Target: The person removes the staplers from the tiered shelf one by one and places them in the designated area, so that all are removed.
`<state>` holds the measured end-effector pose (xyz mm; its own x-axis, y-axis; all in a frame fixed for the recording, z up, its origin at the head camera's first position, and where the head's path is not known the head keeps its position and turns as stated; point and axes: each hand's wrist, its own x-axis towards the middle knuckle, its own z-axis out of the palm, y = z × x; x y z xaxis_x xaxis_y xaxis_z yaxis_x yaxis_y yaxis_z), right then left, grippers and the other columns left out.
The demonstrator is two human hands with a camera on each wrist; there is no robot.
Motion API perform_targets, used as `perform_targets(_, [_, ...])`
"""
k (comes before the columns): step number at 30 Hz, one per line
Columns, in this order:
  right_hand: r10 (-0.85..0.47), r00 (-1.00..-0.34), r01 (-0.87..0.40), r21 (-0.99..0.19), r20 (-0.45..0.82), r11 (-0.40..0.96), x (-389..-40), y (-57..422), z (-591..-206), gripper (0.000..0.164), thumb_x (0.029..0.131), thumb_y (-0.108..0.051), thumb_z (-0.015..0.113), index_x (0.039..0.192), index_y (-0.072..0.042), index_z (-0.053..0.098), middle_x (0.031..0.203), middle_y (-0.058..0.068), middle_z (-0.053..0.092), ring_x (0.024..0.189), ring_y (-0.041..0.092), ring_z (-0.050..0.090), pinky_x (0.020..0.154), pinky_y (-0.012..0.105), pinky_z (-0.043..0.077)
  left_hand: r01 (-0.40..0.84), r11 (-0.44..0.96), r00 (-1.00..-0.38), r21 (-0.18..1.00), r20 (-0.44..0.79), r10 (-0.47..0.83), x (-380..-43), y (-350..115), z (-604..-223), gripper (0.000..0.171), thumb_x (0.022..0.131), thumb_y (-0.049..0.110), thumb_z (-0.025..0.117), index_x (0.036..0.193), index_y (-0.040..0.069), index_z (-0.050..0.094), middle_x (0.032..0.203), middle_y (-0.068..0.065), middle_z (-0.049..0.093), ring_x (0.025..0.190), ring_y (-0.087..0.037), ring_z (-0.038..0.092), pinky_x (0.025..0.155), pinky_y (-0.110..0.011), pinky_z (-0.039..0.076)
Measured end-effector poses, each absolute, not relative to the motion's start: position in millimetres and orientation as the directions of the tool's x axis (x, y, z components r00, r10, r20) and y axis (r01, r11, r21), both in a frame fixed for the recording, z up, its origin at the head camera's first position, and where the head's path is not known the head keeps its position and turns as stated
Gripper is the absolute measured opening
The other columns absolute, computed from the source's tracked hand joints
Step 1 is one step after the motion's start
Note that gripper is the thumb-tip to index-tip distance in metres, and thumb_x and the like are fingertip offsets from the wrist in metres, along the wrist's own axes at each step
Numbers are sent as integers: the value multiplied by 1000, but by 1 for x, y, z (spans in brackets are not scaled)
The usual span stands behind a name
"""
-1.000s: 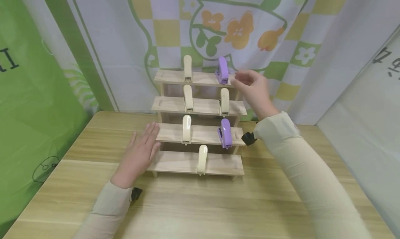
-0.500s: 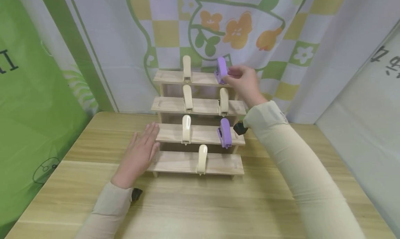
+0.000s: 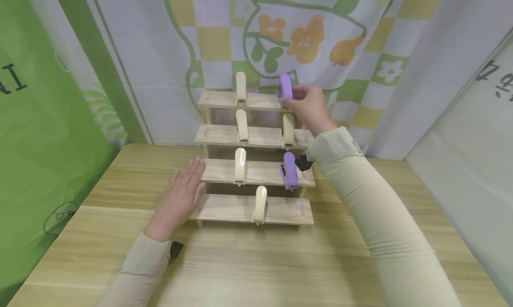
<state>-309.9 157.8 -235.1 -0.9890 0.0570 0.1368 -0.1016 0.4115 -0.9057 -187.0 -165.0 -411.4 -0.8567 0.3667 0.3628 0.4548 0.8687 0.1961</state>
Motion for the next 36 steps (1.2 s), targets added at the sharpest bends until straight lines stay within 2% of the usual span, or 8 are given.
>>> perform_targets(8, [56,-991,-86,-911,118,402,-312,163,-237,59,88,-11,80,141,-2,55,135,15,63,121,23,62,98,26,55,460,866,-853,197,370,368,-189,-164,-414,59,109,27,44,159,1,26,166,-17,22,153,-34,22,122,-63,20])
perform_targets(18, [80,-984,-130,-944,161,304,-309,173,-246,61,84,-10,84,137,-1,58,129,15,66,115,23,65,97,28,56,462,864,-851,199,375,368,-190,-164,-415,57,110,26,42,159,1,26,166,-17,23,153,-35,22,122,-62,19])
perform_targets(36, [112,-965,-190,-928,236,320,-263,200,-256,59,83,-16,86,136,-7,61,127,11,67,112,18,65,100,27,54,469,863,-833,189,419,361,-193,-163,-419,56,108,21,46,156,-3,30,163,-19,27,151,-37,26,121,-61,23])
